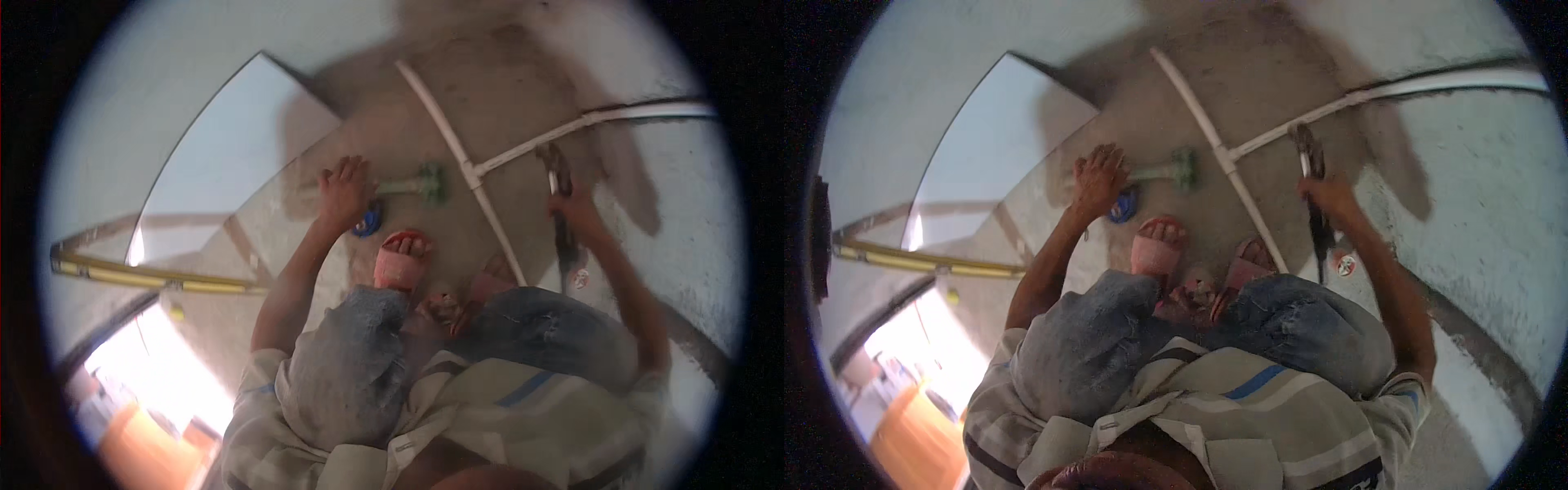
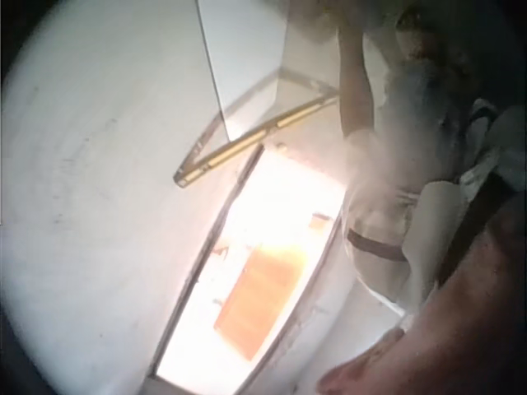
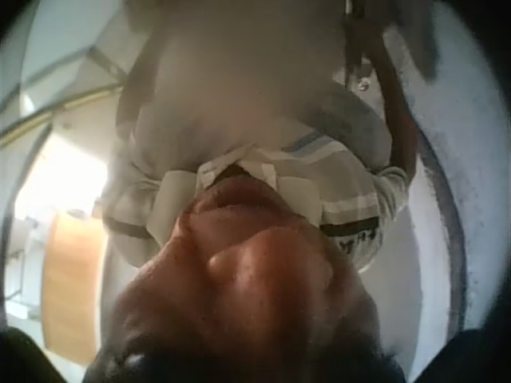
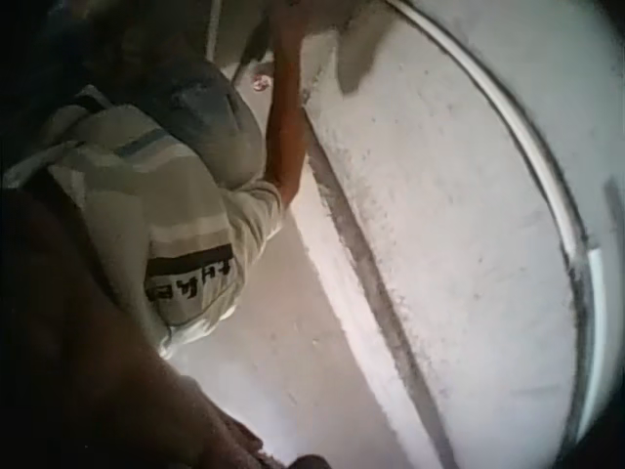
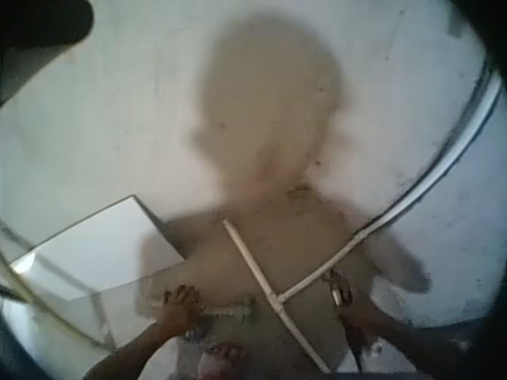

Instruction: The recorder is hammering nails into a wall, measuring, and then fitting a panel.

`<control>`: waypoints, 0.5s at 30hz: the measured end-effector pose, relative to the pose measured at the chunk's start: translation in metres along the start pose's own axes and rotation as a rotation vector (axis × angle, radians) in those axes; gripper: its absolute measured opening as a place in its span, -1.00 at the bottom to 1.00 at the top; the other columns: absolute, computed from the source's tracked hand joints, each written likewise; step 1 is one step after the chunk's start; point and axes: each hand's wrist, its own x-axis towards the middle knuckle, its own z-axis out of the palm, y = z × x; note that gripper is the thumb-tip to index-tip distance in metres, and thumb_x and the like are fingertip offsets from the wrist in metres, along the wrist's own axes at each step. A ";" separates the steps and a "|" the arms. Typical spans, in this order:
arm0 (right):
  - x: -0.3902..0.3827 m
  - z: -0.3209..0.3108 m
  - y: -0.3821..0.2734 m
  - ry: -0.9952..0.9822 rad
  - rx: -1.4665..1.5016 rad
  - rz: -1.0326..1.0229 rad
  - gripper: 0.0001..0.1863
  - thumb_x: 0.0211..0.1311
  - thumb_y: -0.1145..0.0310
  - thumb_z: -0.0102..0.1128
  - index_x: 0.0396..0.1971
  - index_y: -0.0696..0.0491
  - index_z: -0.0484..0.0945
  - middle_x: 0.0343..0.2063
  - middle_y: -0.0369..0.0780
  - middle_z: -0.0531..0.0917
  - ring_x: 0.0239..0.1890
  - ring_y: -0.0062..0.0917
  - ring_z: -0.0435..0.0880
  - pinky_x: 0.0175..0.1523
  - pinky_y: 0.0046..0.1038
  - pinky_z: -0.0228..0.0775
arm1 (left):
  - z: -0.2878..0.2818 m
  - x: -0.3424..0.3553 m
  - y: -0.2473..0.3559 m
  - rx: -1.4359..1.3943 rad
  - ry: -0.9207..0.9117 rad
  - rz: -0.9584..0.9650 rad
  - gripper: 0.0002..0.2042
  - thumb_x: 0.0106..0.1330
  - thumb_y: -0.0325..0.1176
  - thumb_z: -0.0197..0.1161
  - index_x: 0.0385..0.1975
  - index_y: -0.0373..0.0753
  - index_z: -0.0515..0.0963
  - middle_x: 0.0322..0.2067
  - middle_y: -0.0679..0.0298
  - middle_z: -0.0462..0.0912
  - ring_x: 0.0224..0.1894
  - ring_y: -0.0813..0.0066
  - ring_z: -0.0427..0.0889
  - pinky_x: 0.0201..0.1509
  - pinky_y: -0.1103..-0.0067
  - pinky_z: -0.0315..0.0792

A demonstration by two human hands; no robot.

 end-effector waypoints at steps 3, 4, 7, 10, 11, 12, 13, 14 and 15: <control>-0.065 0.012 0.037 0.055 0.321 0.062 -0.72 -0.06 0.48 0.22 -0.27 0.17 0.45 -0.53 -0.24 0.54 -0.49 -0.55 0.53 -0.36 -0.42 0.38 | -0.017 0.041 0.004 -0.046 0.026 0.121 -0.51 0.25 -0.14 0.11 0.17 -0.18 0.34 0.24 0.16 0.28 0.33 0.22 0.18 0.27 0.09 0.08; -0.084 0.014 0.050 0.097 0.298 0.102 -0.70 -0.05 0.49 0.21 -0.24 0.16 0.44 -0.50 -0.24 0.54 -0.48 -0.54 0.53 -0.35 -0.41 0.39 | -0.016 0.069 0.013 -0.125 0.062 0.242 -0.49 0.26 -0.13 0.10 0.19 -0.20 0.31 0.26 0.15 0.25 0.33 0.19 0.17 0.27 0.08 0.08; -0.132 0.032 0.091 0.267 0.289 0.083 -0.56 -0.07 0.46 0.20 -0.09 0.12 0.40 -0.37 -0.23 0.54 -0.41 -0.50 0.50 -0.29 -0.42 0.37 | -0.005 0.149 0.056 -0.176 0.093 0.461 -0.42 0.24 -0.09 0.12 0.23 -0.22 0.26 0.27 0.05 0.20 0.33 0.07 0.15 0.28 0.07 0.08; -0.157 0.046 0.074 0.211 0.584 0.111 -0.46 -0.10 0.45 0.23 -0.01 0.10 0.35 -0.30 -0.24 0.52 -0.36 -0.47 0.47 -0.23 -0.44 0.35 | 0.007 0.218 0.073 -0.014 0.108 0.437 -0.36 0.22 -0.06 0.14 0.22 -0.33 0.24 0.25 -0.13 0.18 0.30 -0.07 0.15 0.27 0.07 0.08; -0.169 0.047 0.081 0.222 0.606 0.125 -0.46 -0.10 0.45 0.23 -0.01 0.10 0.35 -0.30 -0.24 0.52 -0.36 -0.47 0.47 -0.23 -0.44 0.35 | 0.012 0.234 0.087 -0.029 0.091 0.282 -0.34 0.23 -0.04 0.12 0.21 -0.40 0.22 0.23 -0.21 0.16 0.29 -0.12 0.15 0.28 0.06 0.07; -0.179 0.045 0.093 0.197 0.584 0.209 -0.46 -0.10 0.46 0.22 0.00 0.09 0.35 -0.30 -0.25 0.50 -0.36 -0.48 0.47 -0.22 -0.45 0.34 | 0.016 0.244 0.096 -0.038 0.077 0.122 -0.31 0.24 -0.02 0.11 0.20 -0.48 0.20 0.22 -0.28 0.14 0.27 -0.17 0.15 0.30 0.06 0.06; -0.185 0.047 0.102 0.169 0.562 0.281 -0.45 -0.10 0.47 0.21 0.01 0.07 0.34 -0.30 -0.26 0.49 -0.36 -0.49 0.46 -0.21 -0.46 0.33 | 0.025 0.248 0.098 -0.021 0.074 0.139 -0.31 0.24 -0.02 0.11 0.20 -0.48 0.20 0.22 -0.28 0.14 0.27 -0.17 0.15 0.30 0.06 0.06; -0.191 0.052 0.109 0.168 0.579 0.273 -0.45 -0.10 0.47 0.21 0.01 0.07 0.34 -0.30 -0.26 0.49 -0.36 -0.49 0.46 -0.21 -0.46 0.33 | 0.036 0.244 0.094 0.057 0.057 0.060 -0.30 0.25 -0.01 0.09 0.18 -0.53 0.19 0.21 -0.31 0.14 0.26 -0.20 0.15 0.30 0.06 0.05; -0.197 0.058 0.121 0.208 0.541 0.303 -0.47 -0.09 0.47 0.19 0.00 0.08 0.34 -0.31 -0.27 0.48 -0.38 -0.49 0.46 -0.22 -0.46 0.34 | 0.045 0.240 0.100 0.128 0.040 -0.016 -0.29 0.25 -0.01 0.08 0.16 -0.58 0.19 0.20 -0.34 0.13 0.25 -0.23 0.16 0.31 0.06 0.05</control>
